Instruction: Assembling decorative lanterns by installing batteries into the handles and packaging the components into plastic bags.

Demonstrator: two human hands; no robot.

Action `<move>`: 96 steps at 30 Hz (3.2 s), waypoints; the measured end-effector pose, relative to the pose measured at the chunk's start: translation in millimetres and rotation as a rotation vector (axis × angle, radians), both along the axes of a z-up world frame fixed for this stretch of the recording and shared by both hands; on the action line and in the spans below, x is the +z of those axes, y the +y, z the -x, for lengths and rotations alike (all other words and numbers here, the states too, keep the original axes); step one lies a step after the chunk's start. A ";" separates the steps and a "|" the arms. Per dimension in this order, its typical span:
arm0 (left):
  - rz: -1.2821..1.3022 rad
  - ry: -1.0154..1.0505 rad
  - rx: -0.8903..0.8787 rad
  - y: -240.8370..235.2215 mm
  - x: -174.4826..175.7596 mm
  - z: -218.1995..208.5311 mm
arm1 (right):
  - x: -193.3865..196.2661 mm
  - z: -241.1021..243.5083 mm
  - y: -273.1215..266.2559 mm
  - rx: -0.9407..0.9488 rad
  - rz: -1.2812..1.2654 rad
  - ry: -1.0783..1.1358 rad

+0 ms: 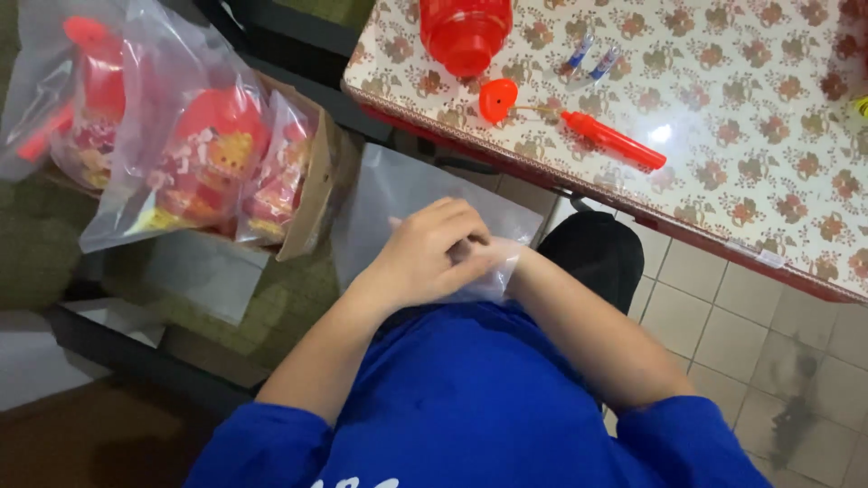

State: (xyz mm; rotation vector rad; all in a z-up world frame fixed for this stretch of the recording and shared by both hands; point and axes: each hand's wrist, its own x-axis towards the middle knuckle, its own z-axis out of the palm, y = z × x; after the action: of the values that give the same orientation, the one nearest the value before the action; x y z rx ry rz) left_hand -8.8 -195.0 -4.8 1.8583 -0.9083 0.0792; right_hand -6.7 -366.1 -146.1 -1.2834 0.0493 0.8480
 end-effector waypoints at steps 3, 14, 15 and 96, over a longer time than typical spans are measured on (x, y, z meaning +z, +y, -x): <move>0.004 -0.147 -0.013 24.9 -22.6 5.7 | -9.0 -4.6 1.2 0.045 -0.141 0.192; -0.017 -0.155 0.210 57.5 -70.0 7.1 | 80.1 -2.3 27.3 0.034 -0.292 0.404; 0.004 -0.190 0.267 60.1 -68.5 6.3 | 106.7 -1.6 32.2 0.009 -0.329 0.385; 0.084 -0.017 0.039 38.0 -23.3 -26.0 | 190.4 -33.5 -126.0 0.263 0.437 -1.118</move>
State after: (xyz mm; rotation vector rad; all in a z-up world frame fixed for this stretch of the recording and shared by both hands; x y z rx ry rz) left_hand 17.2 -157.0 -28.1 1.7998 -0.8676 0.1559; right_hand 26.8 -492.1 44.3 -2.0565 -0.8765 0.2314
